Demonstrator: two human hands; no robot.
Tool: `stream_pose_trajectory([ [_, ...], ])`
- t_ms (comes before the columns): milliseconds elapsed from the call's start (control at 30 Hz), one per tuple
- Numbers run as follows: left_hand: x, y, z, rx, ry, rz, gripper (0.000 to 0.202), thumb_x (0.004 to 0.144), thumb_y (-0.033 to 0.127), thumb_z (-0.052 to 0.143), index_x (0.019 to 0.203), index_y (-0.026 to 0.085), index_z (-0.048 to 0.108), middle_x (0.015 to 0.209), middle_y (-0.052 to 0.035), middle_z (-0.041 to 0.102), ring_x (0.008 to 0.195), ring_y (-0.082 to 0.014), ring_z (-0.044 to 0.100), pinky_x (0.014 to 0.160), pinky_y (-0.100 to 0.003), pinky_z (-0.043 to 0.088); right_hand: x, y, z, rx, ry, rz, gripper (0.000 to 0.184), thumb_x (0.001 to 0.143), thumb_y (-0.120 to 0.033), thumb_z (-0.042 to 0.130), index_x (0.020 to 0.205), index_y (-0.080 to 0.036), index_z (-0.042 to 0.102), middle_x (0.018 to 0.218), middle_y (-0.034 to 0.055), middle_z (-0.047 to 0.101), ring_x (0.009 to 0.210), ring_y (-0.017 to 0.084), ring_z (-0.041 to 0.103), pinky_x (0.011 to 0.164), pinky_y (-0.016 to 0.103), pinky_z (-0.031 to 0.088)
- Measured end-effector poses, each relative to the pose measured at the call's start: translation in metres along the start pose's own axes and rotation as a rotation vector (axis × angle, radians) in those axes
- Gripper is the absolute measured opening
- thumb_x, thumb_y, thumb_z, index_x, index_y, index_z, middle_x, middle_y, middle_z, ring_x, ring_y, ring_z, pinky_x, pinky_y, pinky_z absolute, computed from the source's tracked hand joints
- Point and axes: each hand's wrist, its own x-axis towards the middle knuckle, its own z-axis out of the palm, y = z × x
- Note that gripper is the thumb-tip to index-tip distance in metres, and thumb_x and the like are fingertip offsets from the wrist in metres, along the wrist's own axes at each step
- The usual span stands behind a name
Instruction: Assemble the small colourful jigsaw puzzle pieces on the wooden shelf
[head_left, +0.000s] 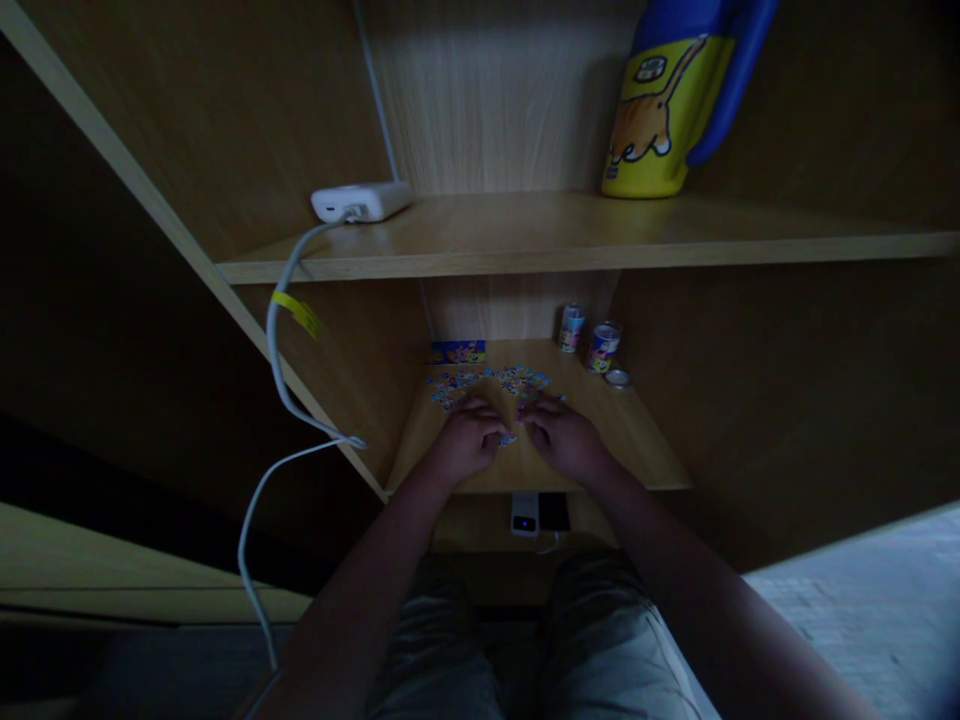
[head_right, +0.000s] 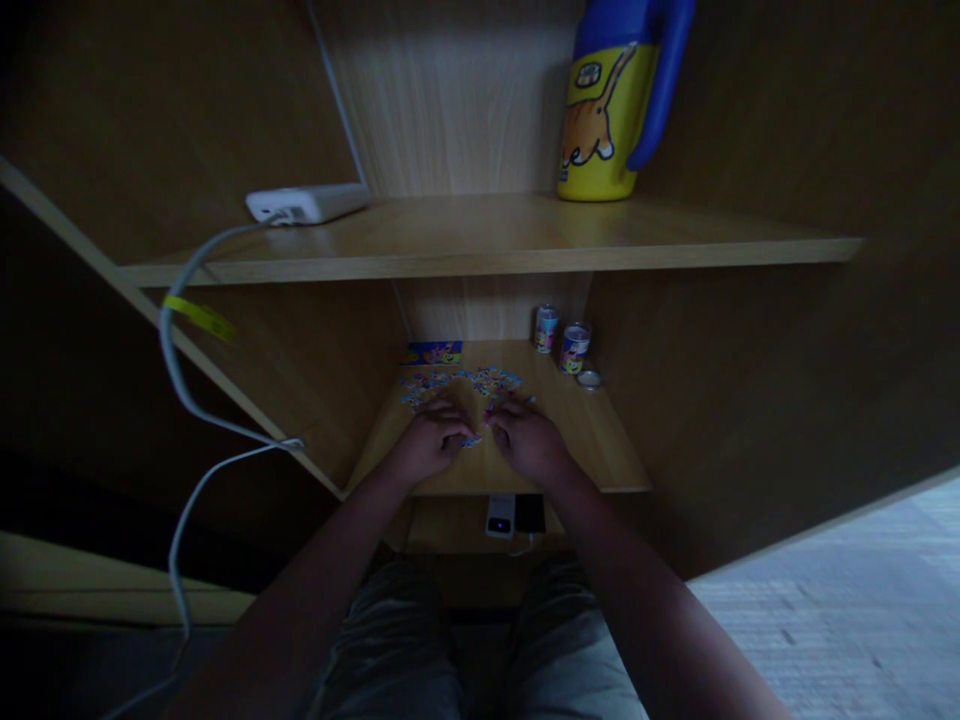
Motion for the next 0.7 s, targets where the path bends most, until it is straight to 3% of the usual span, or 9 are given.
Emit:
stream_pose_trajectory([
  [133, 0.0001, -0.0012, 0.0012, -0.075, -0.028, 0.039, 0.043, 0.089, -0.002, 0.060, 0.102, 0.030, 0.085, 0.108, -0.0006, 0.086, 0.109, -0.0238, 0.075, 0.106, -0.046, 0.057, 0.0000, -0.0007, 0.0001, 0.001, 0.007, -0.003, 0.031, 0.108, -0.016, 0.058, 0.128, -0.027, 0.079, 0.134, 0.0081, 0.078, 0.121, 0.024, 0.074, 0.109, 0.042, 0.059],
  [267, 0.0002, -0.0019, 0.0016, -0.005, 0.004, -0.033, 0.043, 0.092, -0.001, 0.059, 0.112, 0.029, 0.083, 0.113, -0.0041, 0.083, 0.113, -0.0261, 0.074, 0.109, -0.048, 0.057, -0.0008, -0.0024, -0.0028, 0.052, 0.004, -0.044, 0.030, 0.106, -0.015, 0.061, 0.128, -0.028, 0.079, 0.132, 0.0079, 0.077, 0.121, 0.023, 0.074, 0.108, 0.040, 0.060],
  [433, -0.0001, -0.0050, 0.0037, 0.077, -0.006, -0.089, 0.044, 0.090, -0.003, 0.058, 0.113, 0.028, 0.081, 0.111, -0.0051, 0.081, 0.116, -0.0286, 0.072, 0.111, -0.050, 0.056, -0.0023, -0.0044, -0.0057, 0.080, -0.029, -0.071, 0.018, 0.105, -0.029, 0.073, 0.121, -0.030, 0.080, 0.132, 0.0071, 0.077, 0.120, 0.024, 0.074, 0.104, 0.040, 0.061],
  [533, -0.0007, -0.0065, 0.0060, 0.077, -0.025, -0.069, 0.048, 0.089, -0.004, 0.058, 0.117, 0.027, 0.080, 0.119, -0.0053, 0.082, 0.120, -0.0288, 0.072, 0.114, -0.051, 0.055, -0.0027, -0.0047, -0.0061, 0.069, -0.036, -0.058, 0.020, 0.103, -0.036, 0.080, 0.121, -0.027, 0.079, 0.133, 0.0087, 0.076, 0.122, 0.026, 0.074, 0.107, 0.042, 0.060],
  [700, -0.0004, -0.0049, 0.0064, 0.039, -0.004, -0.039, 0.043, 0.093, -0.001, 0.059, 0.118, 0.027, 0.079, 0.123, -0.0057, 0.081, 0.122, -0.0284, 0.072, 0.114, -0.051, 0.055, -0.0013, -0.0037, -0.0054, 0.068, -0.019, -0.052, 0.021, 0.101, -0.035, 0.081, 0.120, -0.026, 0.076, 0.131, 0.0081, 0.077, 0.122, 0.026, 0.073, 0.108, 0.043, 0.059],
])
